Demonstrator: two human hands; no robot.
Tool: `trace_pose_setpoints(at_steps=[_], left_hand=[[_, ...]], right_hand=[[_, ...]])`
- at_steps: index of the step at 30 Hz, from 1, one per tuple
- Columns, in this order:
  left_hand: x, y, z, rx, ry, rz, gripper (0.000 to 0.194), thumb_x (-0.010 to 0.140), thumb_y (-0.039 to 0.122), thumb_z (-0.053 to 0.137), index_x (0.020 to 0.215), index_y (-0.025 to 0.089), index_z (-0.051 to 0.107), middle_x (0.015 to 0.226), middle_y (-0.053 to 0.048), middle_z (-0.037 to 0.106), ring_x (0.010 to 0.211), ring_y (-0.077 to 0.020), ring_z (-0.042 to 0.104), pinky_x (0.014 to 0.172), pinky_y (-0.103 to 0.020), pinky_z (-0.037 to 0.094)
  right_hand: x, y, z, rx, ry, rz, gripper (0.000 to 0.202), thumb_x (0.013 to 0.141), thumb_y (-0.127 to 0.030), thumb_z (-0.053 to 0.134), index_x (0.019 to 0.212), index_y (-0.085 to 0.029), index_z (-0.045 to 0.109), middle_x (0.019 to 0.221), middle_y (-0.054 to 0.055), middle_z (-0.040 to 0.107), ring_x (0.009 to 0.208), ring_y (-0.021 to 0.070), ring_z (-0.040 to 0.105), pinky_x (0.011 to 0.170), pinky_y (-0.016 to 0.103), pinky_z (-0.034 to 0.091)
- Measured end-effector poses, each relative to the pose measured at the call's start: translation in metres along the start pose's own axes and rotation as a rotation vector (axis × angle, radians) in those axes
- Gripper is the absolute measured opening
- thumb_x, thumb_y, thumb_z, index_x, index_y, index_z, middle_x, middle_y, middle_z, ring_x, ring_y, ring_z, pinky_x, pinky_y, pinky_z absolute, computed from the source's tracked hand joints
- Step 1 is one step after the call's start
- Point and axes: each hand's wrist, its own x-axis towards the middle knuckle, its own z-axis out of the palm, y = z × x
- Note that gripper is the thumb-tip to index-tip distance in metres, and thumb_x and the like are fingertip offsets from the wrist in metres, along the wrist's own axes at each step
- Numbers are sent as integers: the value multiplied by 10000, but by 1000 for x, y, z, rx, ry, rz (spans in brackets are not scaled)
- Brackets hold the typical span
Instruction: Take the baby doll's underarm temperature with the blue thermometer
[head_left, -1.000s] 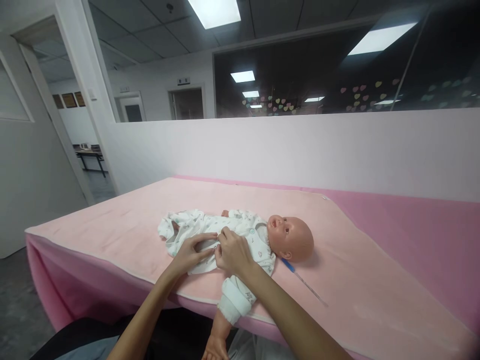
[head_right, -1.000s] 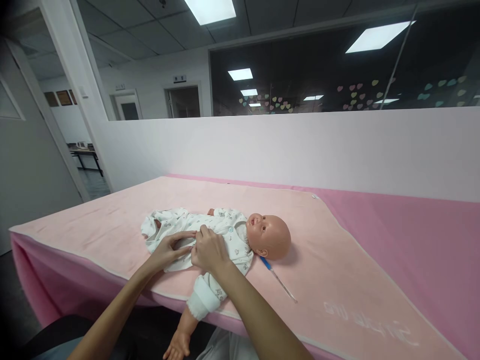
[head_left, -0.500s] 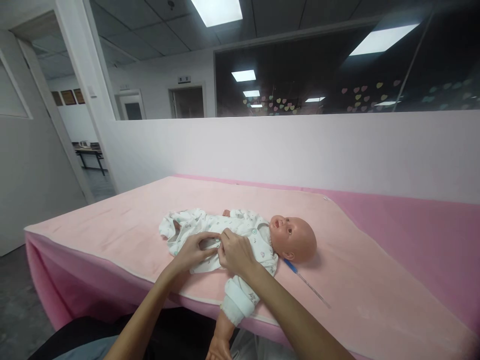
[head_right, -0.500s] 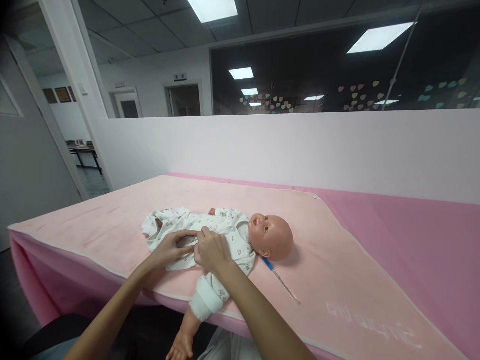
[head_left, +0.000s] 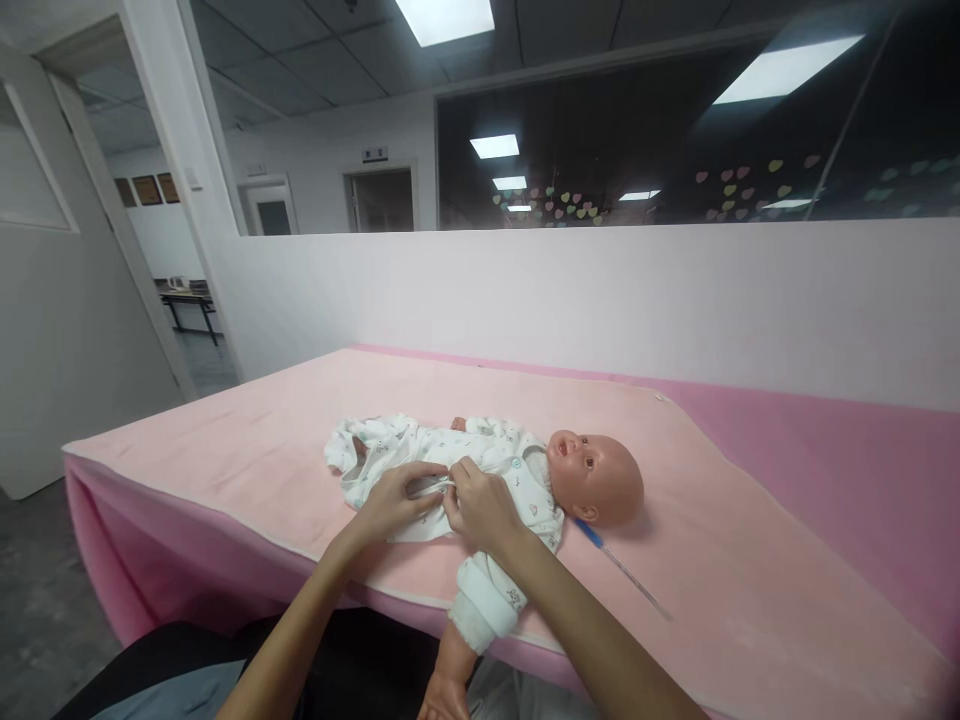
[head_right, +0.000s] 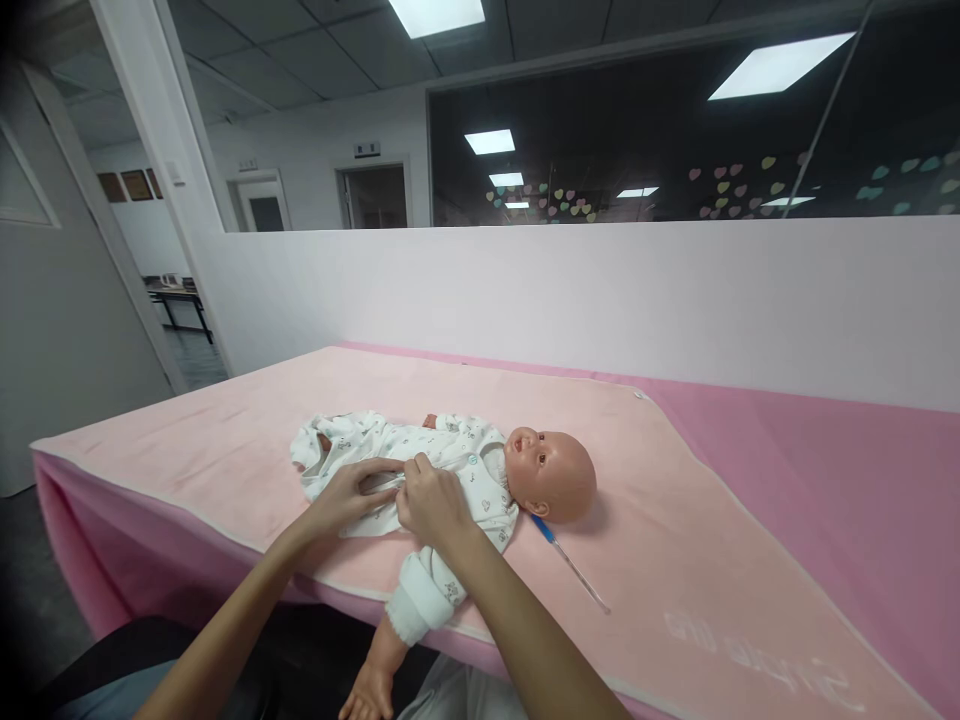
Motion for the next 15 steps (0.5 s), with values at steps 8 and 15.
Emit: trace_pose_setpoints(at_steps=[8, 15], left_hand=[[0, 2, 7, 79, 72, 0, 252, 808, 350, 488, 977, 239, 639, 978, -13, 671, 904, -201, 607, 805, -295, 467], [1, -3, 8, 26, 52, 29, 215, 829, 262, 425, 940, 207, 601, 982, -39, 632, 909, -188, 574, 827, -313, 451]], right_hand=[[2, 2, 6, 82, 42, 88, 121, 859, -222, 416, 901, -175, 519, 857, 37, 569, 644, 125, 545, 508, 223, 344], [3, 2, 4, 121, 30, 98, 136, 882, -225, 406, 947, -188, 520, 874, 34, 585, 681, 135, 569, 533, 227, 370]])
